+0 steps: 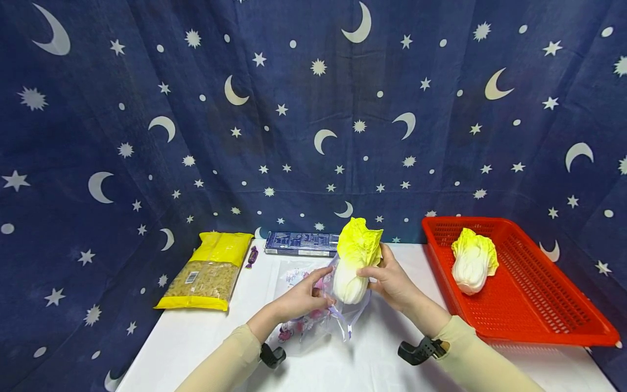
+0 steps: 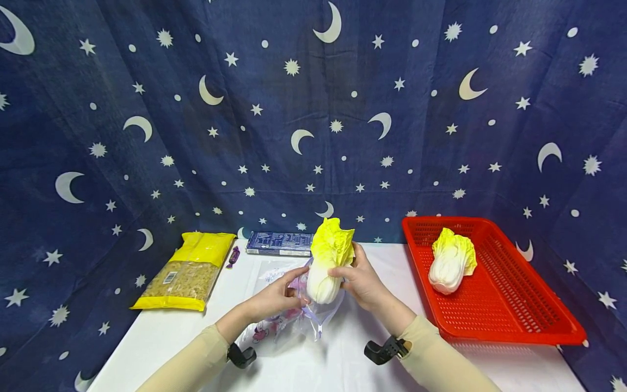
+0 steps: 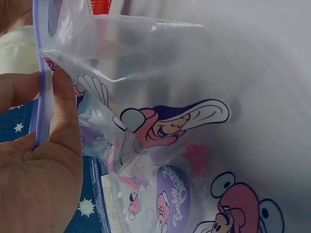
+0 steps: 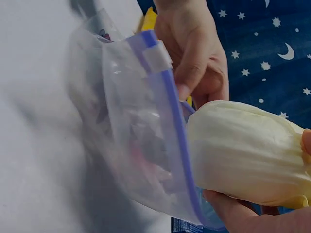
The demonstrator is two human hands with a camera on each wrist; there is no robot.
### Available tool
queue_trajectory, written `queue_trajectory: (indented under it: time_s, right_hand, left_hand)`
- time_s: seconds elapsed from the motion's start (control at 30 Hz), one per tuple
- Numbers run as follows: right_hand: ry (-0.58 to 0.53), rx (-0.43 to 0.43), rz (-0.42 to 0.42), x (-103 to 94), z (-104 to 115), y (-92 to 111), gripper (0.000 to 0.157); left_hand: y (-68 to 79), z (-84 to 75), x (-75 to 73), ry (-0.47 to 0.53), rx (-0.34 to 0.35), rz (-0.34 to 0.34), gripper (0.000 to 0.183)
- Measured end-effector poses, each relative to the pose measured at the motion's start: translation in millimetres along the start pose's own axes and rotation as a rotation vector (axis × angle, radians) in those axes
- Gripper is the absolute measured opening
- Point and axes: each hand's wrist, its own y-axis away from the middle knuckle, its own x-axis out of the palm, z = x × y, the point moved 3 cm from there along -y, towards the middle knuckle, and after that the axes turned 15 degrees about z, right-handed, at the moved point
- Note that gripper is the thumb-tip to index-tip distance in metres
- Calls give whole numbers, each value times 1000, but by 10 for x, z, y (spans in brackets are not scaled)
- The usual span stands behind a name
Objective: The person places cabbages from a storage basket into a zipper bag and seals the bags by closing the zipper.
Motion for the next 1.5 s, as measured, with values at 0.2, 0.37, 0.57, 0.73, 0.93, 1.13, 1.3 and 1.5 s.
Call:
queue_trajectory:
  time_s: [0.2,0.37,0.57,0.73,0.93,1.13,1.3,1.5]
  right_hand:
    - [47,32,-27,12,-68,-3,98]
    - [79,61,-41,-30,-126,-9,98]
    - [166,109,-63,-77,-175,-12,95]
    - [238,109,-80,-111,-235,-11,91]
    - [286,95,-105,-109,-288,-2,86]
    - [369,120,-122,-69,-325,5,83]
    - [421,138,-127,-60,-372,1,84]
    - [448,153,-150,-67,-427,-17,87]
  left_hand:
    - [-15,5,-1,32,7,-11,83]
    - [-10,-6,6,38,5,-25,84]
    - [-14,-11,-3,27,-6,-50,84]
    - [-24,-9,-19,36,0,-71,84]
    - [-39,10,-19,14,14,-67,83]
    - [-18,-19,-41,-71,23,-75,84]
    - [5,-85,-68,-130,16,-127,78]
    - [-22,-70,-64,-115,33,-186,71]
